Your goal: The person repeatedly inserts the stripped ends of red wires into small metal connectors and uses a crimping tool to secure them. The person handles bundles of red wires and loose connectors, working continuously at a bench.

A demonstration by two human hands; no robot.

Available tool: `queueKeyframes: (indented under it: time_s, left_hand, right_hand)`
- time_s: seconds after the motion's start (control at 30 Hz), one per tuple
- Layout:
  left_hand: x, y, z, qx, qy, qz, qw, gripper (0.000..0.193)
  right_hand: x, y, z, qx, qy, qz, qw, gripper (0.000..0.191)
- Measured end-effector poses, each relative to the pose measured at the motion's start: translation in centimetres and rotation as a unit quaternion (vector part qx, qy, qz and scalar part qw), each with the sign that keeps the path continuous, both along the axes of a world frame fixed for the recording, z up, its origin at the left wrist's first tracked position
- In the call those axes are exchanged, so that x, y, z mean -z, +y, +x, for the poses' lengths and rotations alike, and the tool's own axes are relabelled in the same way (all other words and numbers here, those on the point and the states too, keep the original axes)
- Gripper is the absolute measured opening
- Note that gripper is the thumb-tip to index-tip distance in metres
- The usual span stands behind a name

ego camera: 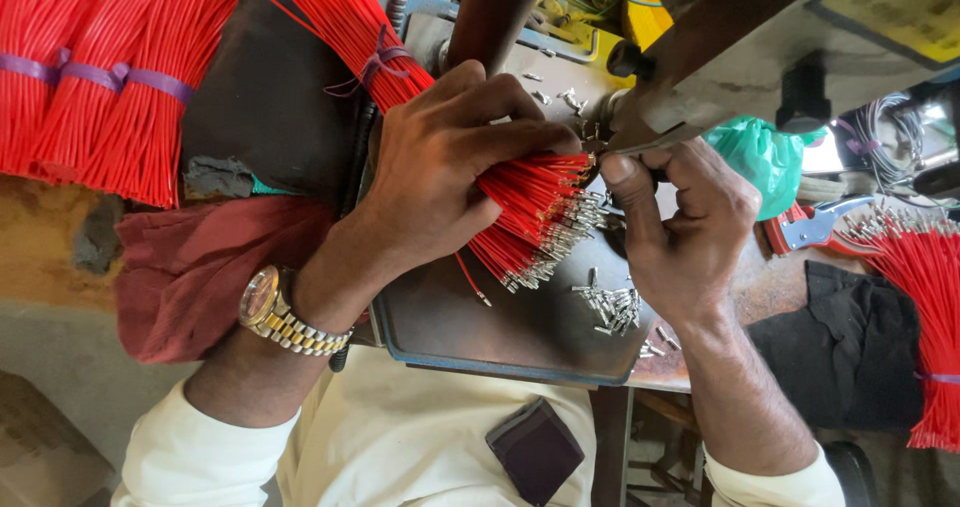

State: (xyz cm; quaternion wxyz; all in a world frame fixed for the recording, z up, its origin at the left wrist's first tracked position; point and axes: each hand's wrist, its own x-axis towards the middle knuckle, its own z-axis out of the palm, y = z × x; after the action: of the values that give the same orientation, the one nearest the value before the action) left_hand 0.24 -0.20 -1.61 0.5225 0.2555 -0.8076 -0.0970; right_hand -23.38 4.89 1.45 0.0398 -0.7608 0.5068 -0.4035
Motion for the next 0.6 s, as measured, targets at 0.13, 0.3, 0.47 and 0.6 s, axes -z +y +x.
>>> queueKeyframes:
  time_s: [0.13,0.3,0.47,0.6]
  left_hand:
    - [-0.1,0.1,-0.1,-0.008,-0.003,-0.008,1.0,0.051]
    - [-1.4,0.2,0.2,0.037,-0.003,0.012,0.999,0.034]
    - [-2.6,-0.2,2.4,0.218,0.046,0.078,0.972,0.018]
    - [-2.1,-0.2,1.8,0.153,0.079,0.107,0.979,0.023]
  right_hand:
    - [0.2,0.0,0.0,-0.011,-0.003,-0.002,1.0,0.019]
    - [-1.1,0.2,-0.5,-0.051,-0.009,0.044,0.998,0.01]
    - [-3.6,2.1,-3.6,-0.146,0.153,0.179,0.961,0.017]
    - [-3.0,2.7,-4.3,-0.165,0.214,0.165,0.949,0.023]
